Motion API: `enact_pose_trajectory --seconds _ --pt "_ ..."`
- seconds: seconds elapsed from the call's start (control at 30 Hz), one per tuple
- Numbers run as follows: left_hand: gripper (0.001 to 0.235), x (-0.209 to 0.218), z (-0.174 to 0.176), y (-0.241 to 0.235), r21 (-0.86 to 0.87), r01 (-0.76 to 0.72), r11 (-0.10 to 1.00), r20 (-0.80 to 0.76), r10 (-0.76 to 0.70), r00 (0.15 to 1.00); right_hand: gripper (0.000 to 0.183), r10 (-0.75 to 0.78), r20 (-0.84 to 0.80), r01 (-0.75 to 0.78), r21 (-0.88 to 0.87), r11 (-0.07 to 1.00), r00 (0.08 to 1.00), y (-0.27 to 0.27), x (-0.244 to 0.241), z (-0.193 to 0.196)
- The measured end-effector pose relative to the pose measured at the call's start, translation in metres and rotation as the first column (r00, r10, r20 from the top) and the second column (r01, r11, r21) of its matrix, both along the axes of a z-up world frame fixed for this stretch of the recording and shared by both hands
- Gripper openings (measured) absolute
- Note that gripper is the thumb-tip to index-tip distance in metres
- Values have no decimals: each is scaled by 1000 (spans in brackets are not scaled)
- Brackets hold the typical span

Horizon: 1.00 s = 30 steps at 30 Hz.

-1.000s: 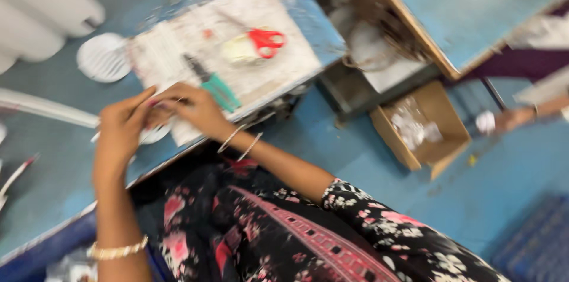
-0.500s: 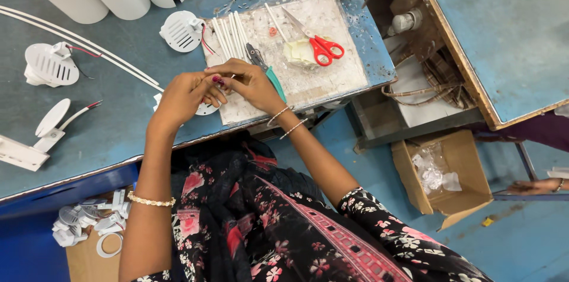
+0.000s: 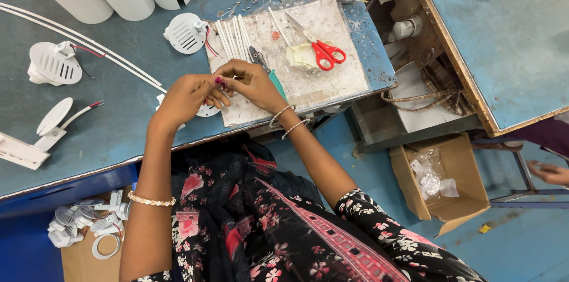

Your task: The person assembles white plastic electrical components by inserting wires into housings, stripping wire ends with pliers, and securing connections with tape. The person handles multiple components one at a time, placing finished units on the table.

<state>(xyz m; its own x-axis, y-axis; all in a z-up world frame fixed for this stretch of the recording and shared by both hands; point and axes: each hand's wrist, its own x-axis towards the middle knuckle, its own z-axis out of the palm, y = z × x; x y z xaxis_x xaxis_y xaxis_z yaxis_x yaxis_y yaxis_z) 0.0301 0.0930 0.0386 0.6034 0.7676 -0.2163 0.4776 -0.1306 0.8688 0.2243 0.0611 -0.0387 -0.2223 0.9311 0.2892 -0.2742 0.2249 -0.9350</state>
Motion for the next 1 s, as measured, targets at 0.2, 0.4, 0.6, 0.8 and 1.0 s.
enact_pose_trajectory --seconds 0.2,0.4,0.6,0.8,1.0 --pt "28 -8 5 -5 -143 -45 989 229 77 970 15 -30 -99 26 -35 999 995 -2 -5 -13" --pt "14 -11 -4 -8 -102 -124 987 235 145 961 7 -52 -89 48 -45 998 995 -1 -9 -21" --pt "10 -11 -9 -6 -74 -140 987 221 153 963 7 -75 -86 71 -47 996 993 -2 -9 -20" --pt "8 -12 -9 -9 -129 -133 983 301 166 939 12 -56 -152 49 -49 998 987 -3 -5 -16" --pt "7 -8 -8 -12 -75 -173 982 265 187 946 24 -51 -149 29 -146 989 987 -1 -5 -18"
